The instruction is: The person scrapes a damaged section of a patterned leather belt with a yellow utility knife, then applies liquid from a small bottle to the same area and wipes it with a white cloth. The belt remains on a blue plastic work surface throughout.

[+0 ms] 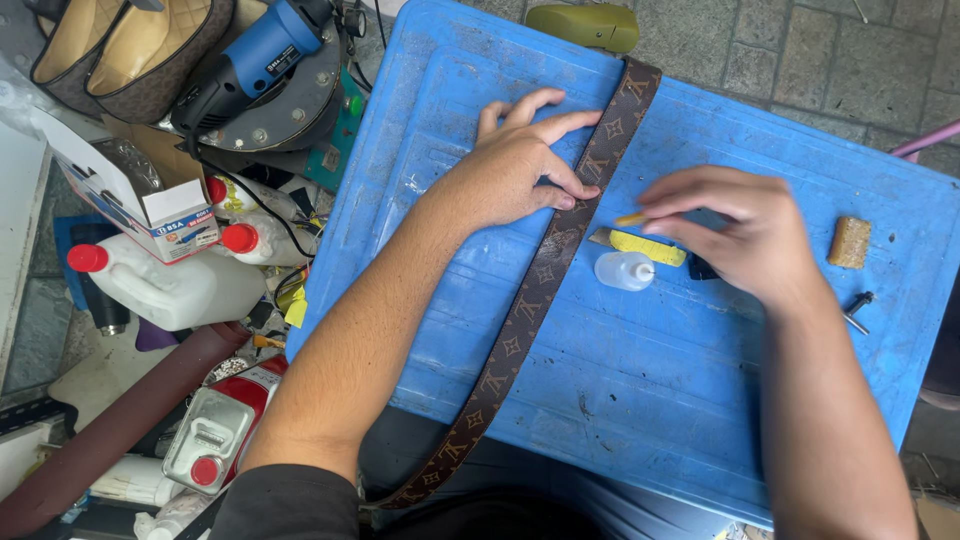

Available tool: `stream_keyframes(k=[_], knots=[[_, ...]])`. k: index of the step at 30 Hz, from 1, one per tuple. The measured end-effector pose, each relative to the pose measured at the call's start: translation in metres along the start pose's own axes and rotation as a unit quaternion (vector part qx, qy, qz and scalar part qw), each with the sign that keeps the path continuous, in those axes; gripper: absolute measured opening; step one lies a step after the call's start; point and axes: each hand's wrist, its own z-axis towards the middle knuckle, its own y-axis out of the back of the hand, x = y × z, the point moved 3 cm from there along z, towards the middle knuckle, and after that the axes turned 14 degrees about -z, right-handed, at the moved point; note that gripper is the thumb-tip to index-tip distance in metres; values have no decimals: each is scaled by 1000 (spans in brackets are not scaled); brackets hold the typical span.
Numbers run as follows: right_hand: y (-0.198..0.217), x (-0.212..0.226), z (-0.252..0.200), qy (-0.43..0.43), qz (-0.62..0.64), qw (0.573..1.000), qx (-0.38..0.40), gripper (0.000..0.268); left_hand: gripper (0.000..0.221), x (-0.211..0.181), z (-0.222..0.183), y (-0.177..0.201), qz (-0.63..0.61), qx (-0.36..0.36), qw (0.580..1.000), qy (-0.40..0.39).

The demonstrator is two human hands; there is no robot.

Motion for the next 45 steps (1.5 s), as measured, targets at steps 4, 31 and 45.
stream_keyframes(k=[4, 31, 45], knots=[[-27, 5, 34, 26, 101, 988, 115, 13, 25, -2, 1, 6, 10, -8, 1000, -13], [-39, 29, 43, 131, -4, 980, 147, 20, 28, 3, 2, 5, 5, -13, 1000, 9], [-38, 33, 31, 122, -33, 984, 129, 25, 22, -7, -14, 0, -1, -110, 993, -37]])
